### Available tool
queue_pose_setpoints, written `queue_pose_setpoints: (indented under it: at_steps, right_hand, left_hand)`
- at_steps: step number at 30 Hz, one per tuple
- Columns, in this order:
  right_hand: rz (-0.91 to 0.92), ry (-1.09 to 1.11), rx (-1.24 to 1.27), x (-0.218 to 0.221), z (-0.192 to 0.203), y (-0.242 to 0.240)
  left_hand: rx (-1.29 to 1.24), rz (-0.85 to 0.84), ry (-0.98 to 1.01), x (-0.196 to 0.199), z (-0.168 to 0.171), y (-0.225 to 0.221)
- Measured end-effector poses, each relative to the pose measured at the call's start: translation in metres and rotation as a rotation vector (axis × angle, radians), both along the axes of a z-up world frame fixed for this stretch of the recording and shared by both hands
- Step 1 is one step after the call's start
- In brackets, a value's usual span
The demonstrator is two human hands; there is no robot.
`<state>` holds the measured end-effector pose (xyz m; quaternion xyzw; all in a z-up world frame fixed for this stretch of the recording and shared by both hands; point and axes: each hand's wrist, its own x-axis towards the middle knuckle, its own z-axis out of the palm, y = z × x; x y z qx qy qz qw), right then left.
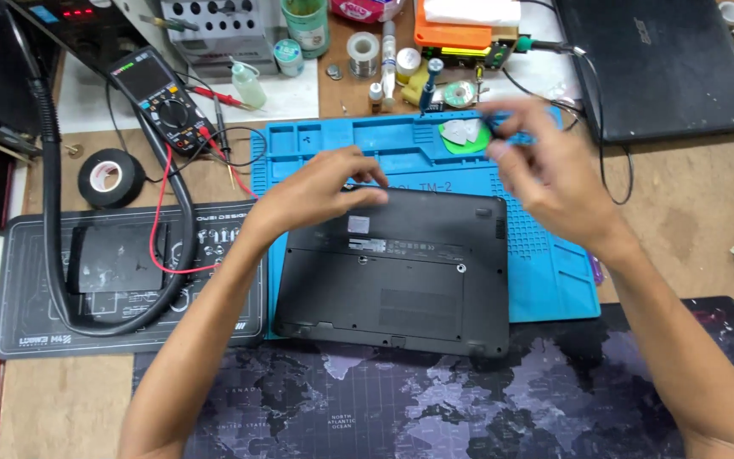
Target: Removing the back cover of a laptop by unscrewing fasteners and prying the plastic casing apart.
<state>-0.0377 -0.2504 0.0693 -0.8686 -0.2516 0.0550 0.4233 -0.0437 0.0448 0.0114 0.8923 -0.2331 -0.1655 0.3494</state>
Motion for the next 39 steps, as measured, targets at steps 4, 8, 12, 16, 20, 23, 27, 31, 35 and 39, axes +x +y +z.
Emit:
queue_pose_setpoints:
  at_steps: [4,8,12,16,20,23,27,31,35,39]
  right_hand:
    - [0.079,0.03,-0.271,-0.006,-0.019,-0.006]
    - [-0.028,0.248,-0.433,0.0,-0.036,-0.007]
    - [0.027,0.073,-0.371,0.005,-0.045,-0.002]
    - [0.086,0.05,-0.341,0.02,-0.054,0.019]
    - [0.156,0.1,-0.441,0.02,-0.044,0.043]
    - [0.171,0.082,-0.455,0.023,-0.047,0.056]
    - [0.176,0.053,-0.43,0.022,-0.053,0.068]
    - [0.166,0.026,-0.491,0.028,-0.074,0.072]
    - [0.174,0.062,-0.494,0.028,-0.068,0.07]
    - [0.262,0.084,-0.391,0.038,-0.07,0.059]
  left_hand:
    - [0.049,0.02,0.038,-0.008,-0.015,-0.006]
    - [0.221,0.017,-0.068,-0.009,-0.036,-0.013]
    - [0.261,0.042,-0.248,-0.017,-0.043,-0.027]
    - [0.122,0.093,-0.498,-0.067,-0.063,-0.058]
    - [0.108,-0.248,-0.602,-0.123,-0.056,-0.06]
    - [0.19,-0.365,-0.64,-0.142,-0.053,-0.049]
    - [0.18,-0.359,-0.838,-0.153,-0.065,-0.045]
    - [0.225,-0.398,-1.113,-0.154,-0.05,-0.046]
    - [0.323,-0.476,-1.285,-0.159,-0.045,-0.046]
    - [0.374,-0.388,-1.376,-0.16,-0.018,-0.044]
